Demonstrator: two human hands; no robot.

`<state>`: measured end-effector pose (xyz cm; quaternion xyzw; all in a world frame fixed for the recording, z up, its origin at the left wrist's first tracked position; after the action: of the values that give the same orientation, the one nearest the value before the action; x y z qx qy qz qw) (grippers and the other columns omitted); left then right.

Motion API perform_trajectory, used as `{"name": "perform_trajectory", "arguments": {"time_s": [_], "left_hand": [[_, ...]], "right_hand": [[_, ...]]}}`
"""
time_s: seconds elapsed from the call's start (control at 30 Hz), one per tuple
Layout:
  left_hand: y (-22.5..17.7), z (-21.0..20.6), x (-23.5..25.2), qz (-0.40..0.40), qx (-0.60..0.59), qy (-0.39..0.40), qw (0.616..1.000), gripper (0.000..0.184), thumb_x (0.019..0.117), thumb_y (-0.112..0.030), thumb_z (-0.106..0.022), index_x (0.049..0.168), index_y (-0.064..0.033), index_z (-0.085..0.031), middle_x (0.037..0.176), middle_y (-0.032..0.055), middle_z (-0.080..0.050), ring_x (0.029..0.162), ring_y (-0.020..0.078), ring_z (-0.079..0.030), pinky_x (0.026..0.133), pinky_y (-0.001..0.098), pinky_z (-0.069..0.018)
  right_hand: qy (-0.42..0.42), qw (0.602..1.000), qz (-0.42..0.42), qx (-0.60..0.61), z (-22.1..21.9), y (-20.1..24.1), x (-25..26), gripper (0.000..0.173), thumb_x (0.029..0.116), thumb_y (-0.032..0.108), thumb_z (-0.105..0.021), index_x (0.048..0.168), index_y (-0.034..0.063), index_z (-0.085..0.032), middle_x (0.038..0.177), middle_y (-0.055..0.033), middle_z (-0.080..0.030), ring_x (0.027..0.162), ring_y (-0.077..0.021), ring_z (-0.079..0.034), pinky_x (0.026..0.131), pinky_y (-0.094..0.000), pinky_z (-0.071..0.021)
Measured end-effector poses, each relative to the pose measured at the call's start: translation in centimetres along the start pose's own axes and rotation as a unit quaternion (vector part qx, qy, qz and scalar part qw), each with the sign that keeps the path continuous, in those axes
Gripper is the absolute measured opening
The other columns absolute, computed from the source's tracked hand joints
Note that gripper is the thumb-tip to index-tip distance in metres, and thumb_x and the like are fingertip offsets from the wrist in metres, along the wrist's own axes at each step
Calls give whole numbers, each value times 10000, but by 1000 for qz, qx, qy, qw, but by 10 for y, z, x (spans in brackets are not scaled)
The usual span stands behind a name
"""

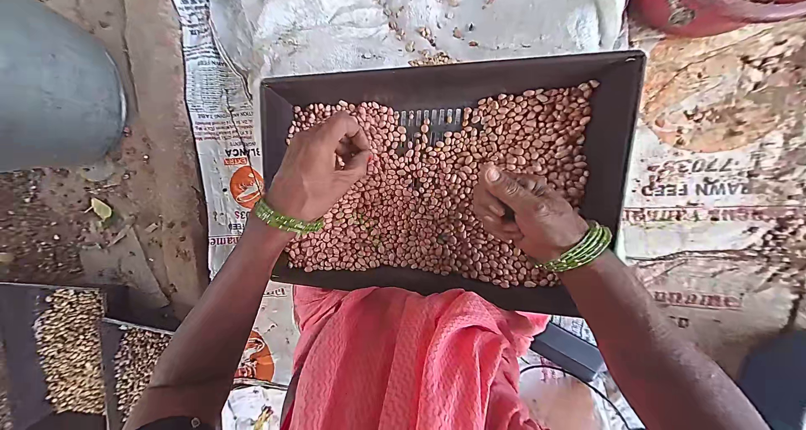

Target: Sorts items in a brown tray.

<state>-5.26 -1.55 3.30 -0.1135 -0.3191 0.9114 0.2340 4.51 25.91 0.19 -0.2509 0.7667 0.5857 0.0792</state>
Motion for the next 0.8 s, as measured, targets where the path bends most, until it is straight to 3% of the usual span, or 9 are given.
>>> {"name": "perform_trajectory", "arguments": {"time_s": [0.07, 0.13, 0.23, 0.3, 0.37, 0.43, 0.57, 0.67, 0.8], "left_hand": [[10, 15, -17, 36, 0, -8, 999, 296, 965, -202, -643, 1225, -59, -644, 985, 55, -694, 794, 80, -645, 719, 244, -537], [15, 19, -34, 61, 1, -4, 998, 321, 961, -196, -660, 1251, -61, -656, 996, 71, -686, 809, 117, -642, 723, 289, -540], [17, 11, -50, 60, 3, 10, 998, 205, 953, -151, -676, 1129, -56, -718, 1024, 98, -668, 819, 145, -644, 715, 300, -551], [18, 3, -52, 52, 12, 17, 998, 185, 961, -155, -650, 1102, -67, -732, 1036, 92, -657, 823, 127, -644, 715, 266, -552], [17, -3, -51, 38, 30, 28, 998, 204, 971, -152, -616, 1112, -63, -734, 1047, 107, -652, 831, 154, -641, 723, 298, -549], [15, -6, -50, 22, 44, 48, 998, 216, 974, -157, -599, 1114, -65, -735, 1035, 116, -661, 847, 193, -643, 743, 356, -548], [13, -10, -44, 27, 60, 62, 996, 165, 968, -175, -639, 1047, -57, -723, 1010, 117, -655, 785, 186, -637, 690, 343, -549], [13, -14, -35, 47, 82, 54, 994, 152, 982, -165, -666, 1049, -36, -714, 1016, 156, -652, 763, 238, -646, 678, 402, -556], [16, -28, -19, 20, 131, 59, 989, 175, 1002, -153, -625, 1066, -33, -735, 1032, 185, -667, 852, 323, -690, 755, 505, -579]], "right_hand": [[-5, 999, 9, -46, -10, -5, 6, 493, 1098, 333, -382, 627, 224, -477, 523, 107, -423, 392, 15, -302, 361, -150, -248], [-18, 971, 68, -228, -20, -15, 11, 425, 1092, 369, -463, 737, 162, -575, 551, 56, -454, 418, -49, -382, 386, -217, -330], [26, 822, 141, -552, -51, -31, 26, 193, 1051, 169, -561, 1054, 31, -697, 809, -156, -681, 625, -350, -677, 532, -540, -550], [66, 750, 135, -645, -70, -41, 36, 200, 998, 45, -571, 1179, 53, -657, 838, -179, -696, 671, -402, -701, 536, -547, -545], [73, 716, 132, -682, -70, -43, 41, 375, 966, -32, -578, 1322, 78, -624, 882, -192, -690, 696, -406, -698, 536, -523, -541], [-1, 718, 132, -684, -51, -36, 40, 405, 964, -28, -585, 1354, 76, -623, 880, -224, -700, 679, -440, -697, 526, -569, -544], [-142, 719, 44, -679, -3, -10, 27, 410, 1086, 183, -469, 1490, 133, -514, 904, -286, -702, 708, -537, -678, 573, -669, -509], [-214, 754, 23, -621, 16, 7, 8, 445, 1091, 234, -443, 1528, 166, -490, 848, -311, -688, 717, -574, -655, 614, -714, -472], [-226, 795, 106, -553, 19, 8, -2, 416, 1076, 225, -459, 1456, 93, -566, 735, -220, -641, 578, -420, -598, 552, -622, -463]]}}
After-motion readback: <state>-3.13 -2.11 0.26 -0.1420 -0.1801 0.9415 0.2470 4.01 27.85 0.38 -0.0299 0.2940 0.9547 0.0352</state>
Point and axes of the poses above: each hand's wrist, its own x-axis towards the middle knuckle, its own z-axis out of the back of the hand, y = z × x, the point moved 1 cm from there along x, towards the middle knuckle
